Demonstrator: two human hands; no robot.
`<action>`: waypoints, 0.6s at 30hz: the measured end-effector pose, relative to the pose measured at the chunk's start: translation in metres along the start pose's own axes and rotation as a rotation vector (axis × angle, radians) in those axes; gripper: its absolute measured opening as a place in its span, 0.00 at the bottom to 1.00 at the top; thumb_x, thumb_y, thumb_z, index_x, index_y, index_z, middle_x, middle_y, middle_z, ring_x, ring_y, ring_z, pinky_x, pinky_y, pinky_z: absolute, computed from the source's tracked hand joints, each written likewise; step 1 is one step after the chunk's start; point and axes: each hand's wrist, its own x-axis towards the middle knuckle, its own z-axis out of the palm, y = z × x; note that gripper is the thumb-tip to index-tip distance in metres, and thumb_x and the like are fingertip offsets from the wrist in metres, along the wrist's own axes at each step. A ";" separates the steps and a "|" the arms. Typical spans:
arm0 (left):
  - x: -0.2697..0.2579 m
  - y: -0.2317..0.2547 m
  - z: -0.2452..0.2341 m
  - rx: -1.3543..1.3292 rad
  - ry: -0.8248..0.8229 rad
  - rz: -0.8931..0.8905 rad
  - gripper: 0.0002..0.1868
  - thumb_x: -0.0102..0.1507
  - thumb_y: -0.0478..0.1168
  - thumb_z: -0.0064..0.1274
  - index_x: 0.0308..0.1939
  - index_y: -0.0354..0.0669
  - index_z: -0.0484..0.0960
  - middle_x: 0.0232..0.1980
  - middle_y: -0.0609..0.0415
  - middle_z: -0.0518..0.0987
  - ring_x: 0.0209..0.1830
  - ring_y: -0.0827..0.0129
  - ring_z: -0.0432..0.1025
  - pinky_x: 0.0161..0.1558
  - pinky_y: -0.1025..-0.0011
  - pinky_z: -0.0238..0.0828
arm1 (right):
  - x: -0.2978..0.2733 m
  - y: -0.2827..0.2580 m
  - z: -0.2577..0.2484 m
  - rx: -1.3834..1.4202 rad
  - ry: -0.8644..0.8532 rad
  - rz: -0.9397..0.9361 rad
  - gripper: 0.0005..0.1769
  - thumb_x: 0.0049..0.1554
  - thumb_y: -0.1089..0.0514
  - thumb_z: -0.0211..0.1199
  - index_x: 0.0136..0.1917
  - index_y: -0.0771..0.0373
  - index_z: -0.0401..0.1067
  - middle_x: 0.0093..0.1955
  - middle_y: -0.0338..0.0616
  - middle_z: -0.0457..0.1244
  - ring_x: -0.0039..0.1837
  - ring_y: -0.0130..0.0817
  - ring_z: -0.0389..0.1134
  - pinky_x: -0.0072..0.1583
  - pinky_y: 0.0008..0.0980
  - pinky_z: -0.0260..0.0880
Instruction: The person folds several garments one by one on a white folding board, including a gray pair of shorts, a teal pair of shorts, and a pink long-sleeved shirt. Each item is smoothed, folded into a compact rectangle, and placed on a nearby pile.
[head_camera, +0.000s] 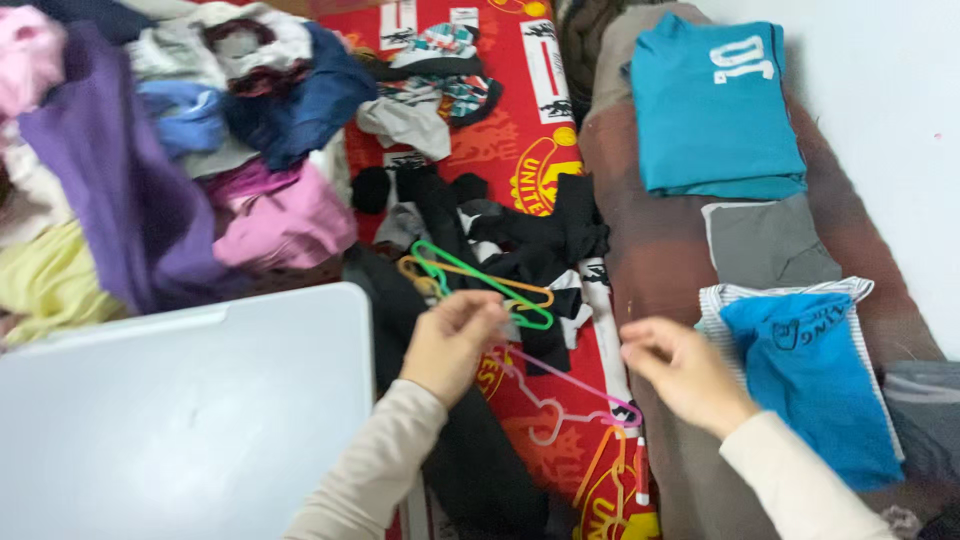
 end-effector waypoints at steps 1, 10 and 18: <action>-0.012 0.010 -0.020 0.034 0.056 0.001 0.16 0.66 0.42 0.55 0.52 0.35 0.82 0.42 0.53 0.85 0.38 0.71 0.78 0.42 0.73 0.74 | -0.014 -0.003 0.015 0.056 -0.059 0.035 0.19 0.56 0.56 0.65 0.59 0.63 0.76 0.49 0.44 0.75 0.51 0.30 0.76 0.54 0.29 0.73; -0.160 0.057 -0.180 0.100 0.247 -0.150 0.13 0.65 0.44 0.53 0.50 0.43 0.82 0.43 0.56 0.86 0.39 0.71 0.80 0.44 0.71 0.73 | -0.141 -0.047 0.117 0.258 -0.032 0.171 0.19 0.57 0.59 0.64 0.61 0.64 0.76 0.50 0.46 0.74 0.50 0.32 0.75 0.54 0.30 0.73; -0.274 0.067 -0.303 0.242 0.165 -0.213 0.15 0.65 0.46 0.50 0.50 0.43 0.82 0.44 0.55 0.86 0.39 0.72 0.80 0.44 0.71 0.74 | -0.231 -0.126 0.228 0.329 0.095 0.284 0.20 0.60 0.54 0.59 0.63 0.63 0.74 0.54 0.46 0.74 0.53 0.34 0.75 0.53 0.33 0.71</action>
